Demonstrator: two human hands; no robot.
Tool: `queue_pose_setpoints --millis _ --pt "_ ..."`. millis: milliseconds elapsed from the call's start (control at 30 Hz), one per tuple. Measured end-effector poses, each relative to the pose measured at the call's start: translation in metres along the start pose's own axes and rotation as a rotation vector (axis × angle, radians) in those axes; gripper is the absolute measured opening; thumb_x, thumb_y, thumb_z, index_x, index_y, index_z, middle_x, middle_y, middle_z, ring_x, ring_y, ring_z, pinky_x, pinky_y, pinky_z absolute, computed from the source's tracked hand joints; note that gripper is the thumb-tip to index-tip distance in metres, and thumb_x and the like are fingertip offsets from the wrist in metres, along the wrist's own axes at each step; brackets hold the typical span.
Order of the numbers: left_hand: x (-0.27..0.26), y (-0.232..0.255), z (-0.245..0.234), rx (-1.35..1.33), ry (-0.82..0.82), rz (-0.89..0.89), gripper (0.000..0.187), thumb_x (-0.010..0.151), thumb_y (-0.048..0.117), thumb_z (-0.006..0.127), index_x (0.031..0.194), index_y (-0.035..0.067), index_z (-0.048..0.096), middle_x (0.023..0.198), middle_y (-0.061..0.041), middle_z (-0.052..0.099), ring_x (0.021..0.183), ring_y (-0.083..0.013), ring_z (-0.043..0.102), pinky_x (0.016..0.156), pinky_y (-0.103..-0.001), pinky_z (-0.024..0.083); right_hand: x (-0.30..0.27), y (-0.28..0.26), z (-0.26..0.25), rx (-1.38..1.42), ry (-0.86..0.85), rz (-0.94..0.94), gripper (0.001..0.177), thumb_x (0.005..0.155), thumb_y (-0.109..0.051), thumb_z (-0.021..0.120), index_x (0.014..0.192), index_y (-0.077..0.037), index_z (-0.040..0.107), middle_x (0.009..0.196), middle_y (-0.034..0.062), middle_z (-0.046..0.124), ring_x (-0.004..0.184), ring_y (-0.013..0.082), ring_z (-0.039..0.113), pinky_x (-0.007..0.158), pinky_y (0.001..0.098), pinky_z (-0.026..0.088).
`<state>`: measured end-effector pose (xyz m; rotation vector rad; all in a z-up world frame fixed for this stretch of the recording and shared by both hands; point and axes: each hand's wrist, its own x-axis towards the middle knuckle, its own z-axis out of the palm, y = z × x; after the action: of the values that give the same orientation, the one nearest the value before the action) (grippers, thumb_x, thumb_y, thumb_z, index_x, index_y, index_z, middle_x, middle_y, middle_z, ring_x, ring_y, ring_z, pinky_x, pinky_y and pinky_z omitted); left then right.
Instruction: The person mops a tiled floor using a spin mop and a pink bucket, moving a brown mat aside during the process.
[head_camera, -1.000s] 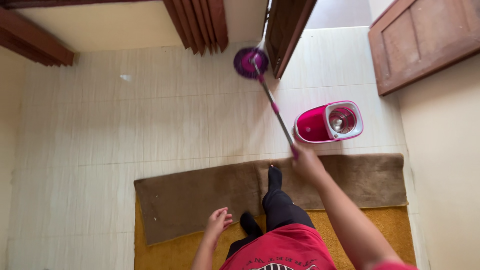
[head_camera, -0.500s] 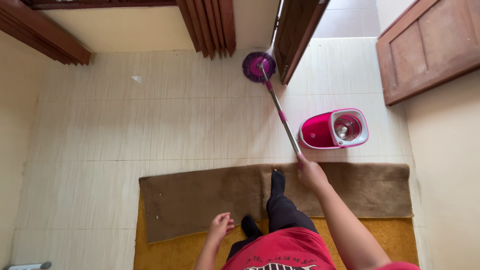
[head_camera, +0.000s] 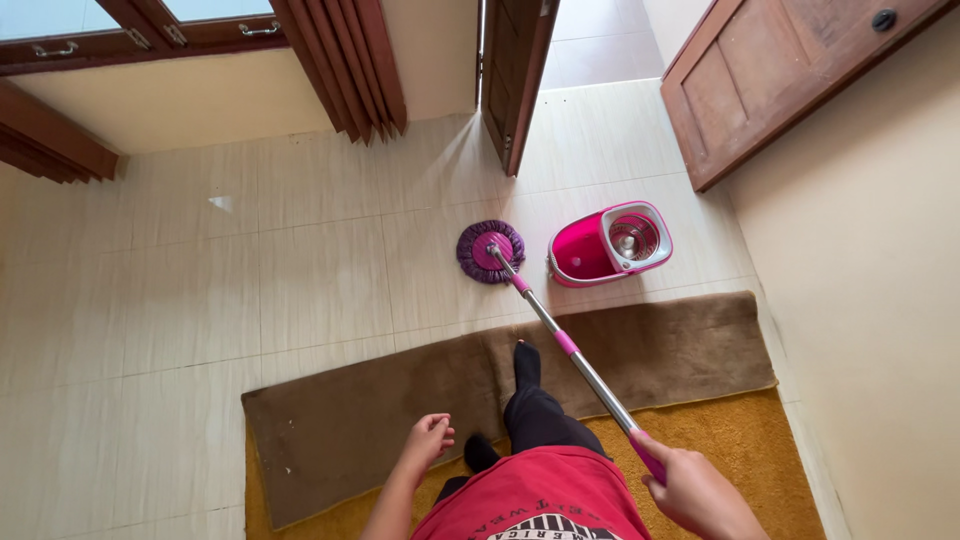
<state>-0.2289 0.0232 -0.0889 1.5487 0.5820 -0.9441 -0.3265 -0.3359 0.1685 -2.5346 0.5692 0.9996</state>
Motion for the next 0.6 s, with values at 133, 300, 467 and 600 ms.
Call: queue_pose_setpoints --millis 133,300,467,600 --pt "-0.008 -0.007 0.008 0.025 -0.006 0.021 0.035 0.102 0.032 0.055 0.130 0.014 0.065 0.108 -0.003 0.074 0.087 -0.0130 0.070 0.075 -0.029 0.055 0.001 -0.005 0.007 0.046 0.041 -0.013 0.064 0.088 -0.019 0.070 0.147 -0.035 0.050 0.091 0.0164 0.077 0.076 0.0293 0.076 0.075 0.0440 0.058" --pt "-0.021 -0.028 0.013 -0.054 0.006 0.043 0.036 0.102 0.032 0.057 0.131 0.012 0.065 0.107 -0.005 0.073 0.086 -0.0155 0.070 0.073 -0.029 0.054 0.067 -0.007 -0.004 0.020 0.159 -0.133 0.064 0.084 -0.012 0.069 0.143 -0.033 0.058 0.095 0.0179 0.075 0.077 0.0296 0.076 0.071 0.0438 0.059" --pt "-0.050 -0.056 0.018 -0.007 0.080 -0.097 0.038 0.103 0.035 0.054 0.134 0.016 0.063 0.110 -0.003 0.074 0.090 -0.0138 0.071 0.076 -0.029 0.056 0.164 -0.031 -0.017 0.001 0.145 -0.212 0.065 0.087 -0.011 0.066 0.148 -0.028 0.052 0.102 0.0202 0.073 0.089 0.0346 0.073 0.078 0.0466 0.057" --pt "-0.075 -0.070 0.036 -0.077 0.153 -0.106 0.037 0.103 0.034 0.053 0.135 0.017 0.063 0.112 -0.003 0.075 0.091 -0.0147 0.072 0.078 -0.029 0.058 0.214 -0.027 0.013 0.025 0.221 -0.282 0.064 0.088 -0.007 0.059 0.149 -0.028 0.053 0.102 0.0222 0.072 0.090 0.0364 0.072 0.078 0.0478 0.057"
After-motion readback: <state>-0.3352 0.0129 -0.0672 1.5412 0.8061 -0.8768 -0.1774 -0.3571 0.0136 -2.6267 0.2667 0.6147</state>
